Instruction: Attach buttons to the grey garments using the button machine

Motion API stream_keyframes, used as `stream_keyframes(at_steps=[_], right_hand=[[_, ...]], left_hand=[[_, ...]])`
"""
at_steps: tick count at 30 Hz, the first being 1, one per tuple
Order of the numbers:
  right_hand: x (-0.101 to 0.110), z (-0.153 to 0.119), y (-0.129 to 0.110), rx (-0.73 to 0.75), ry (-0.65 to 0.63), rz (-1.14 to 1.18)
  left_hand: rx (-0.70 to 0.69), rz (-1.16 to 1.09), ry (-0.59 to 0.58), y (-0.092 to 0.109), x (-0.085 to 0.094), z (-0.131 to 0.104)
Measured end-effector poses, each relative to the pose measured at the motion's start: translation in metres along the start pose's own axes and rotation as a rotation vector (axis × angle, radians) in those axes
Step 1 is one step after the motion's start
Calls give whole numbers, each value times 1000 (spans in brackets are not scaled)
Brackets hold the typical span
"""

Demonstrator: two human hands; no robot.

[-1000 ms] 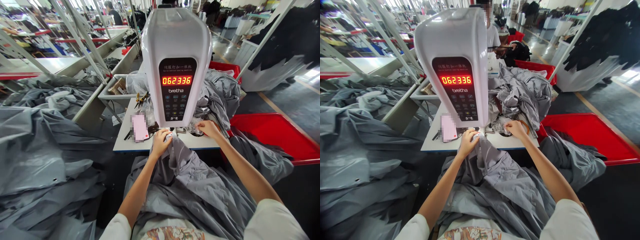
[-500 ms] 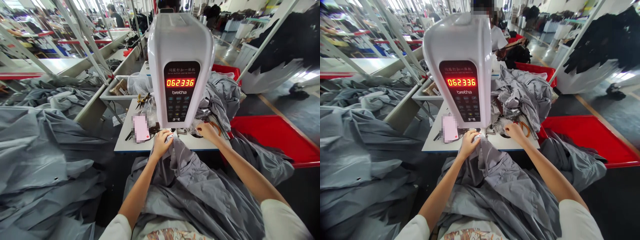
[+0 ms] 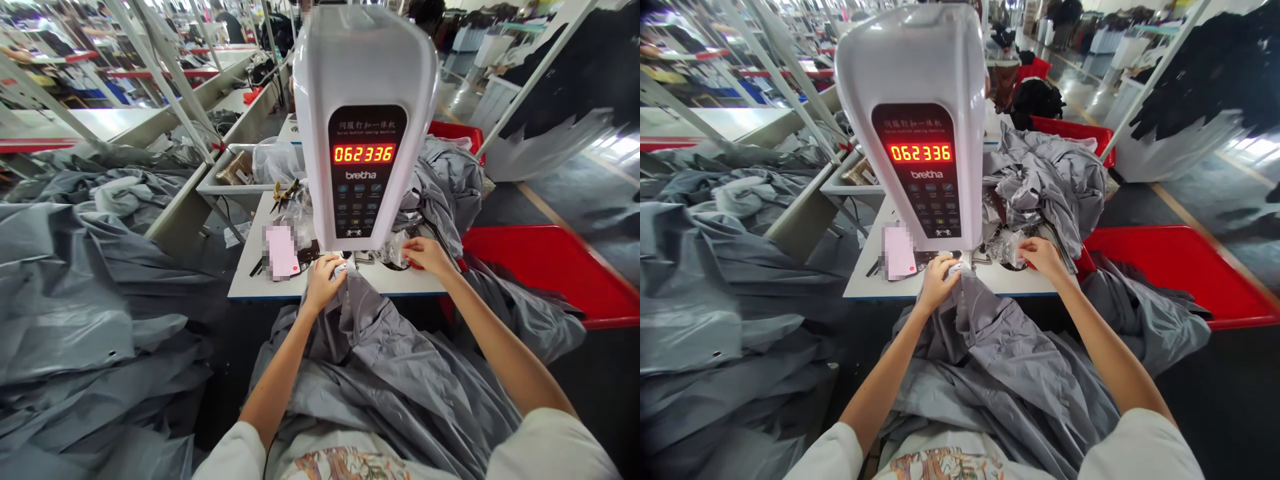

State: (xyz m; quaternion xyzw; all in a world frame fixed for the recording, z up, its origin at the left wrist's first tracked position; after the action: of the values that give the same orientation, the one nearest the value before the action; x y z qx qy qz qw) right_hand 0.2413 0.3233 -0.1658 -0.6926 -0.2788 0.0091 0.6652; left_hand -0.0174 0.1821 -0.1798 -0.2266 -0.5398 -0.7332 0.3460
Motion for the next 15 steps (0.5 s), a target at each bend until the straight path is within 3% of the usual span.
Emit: stream_keyframes(at_steps=[5, 8, 12, 15], right_hand=[[4, -26, -12, -2, 117, 332], [-8, -43, -30, 29, 114, 419], [-48, -56, -52, 107, 43, 405], [-89, -57, -59, 181, 16, 256]], left_hand=[[3, -4, 2, 1, 1, -1], [9, -4, 8, 1, 1, -1], [-3, -8, 19, 2, 1, -1], [-1, -11, 25, 2, 1, -1]])
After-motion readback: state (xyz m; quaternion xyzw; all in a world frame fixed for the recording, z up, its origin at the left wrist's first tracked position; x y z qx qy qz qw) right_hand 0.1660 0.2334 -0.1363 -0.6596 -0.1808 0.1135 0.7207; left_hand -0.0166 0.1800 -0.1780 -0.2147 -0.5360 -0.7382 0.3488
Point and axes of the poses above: each hand's wrist, its own z-axis towards the middle knuckle, its own x-axis out of the back of the hand, y = z × x, the point moved 5 cm from there along z, towards the middle knuckle, and after that the axes turned 9 degrees about -y, right-handed, at the moved point
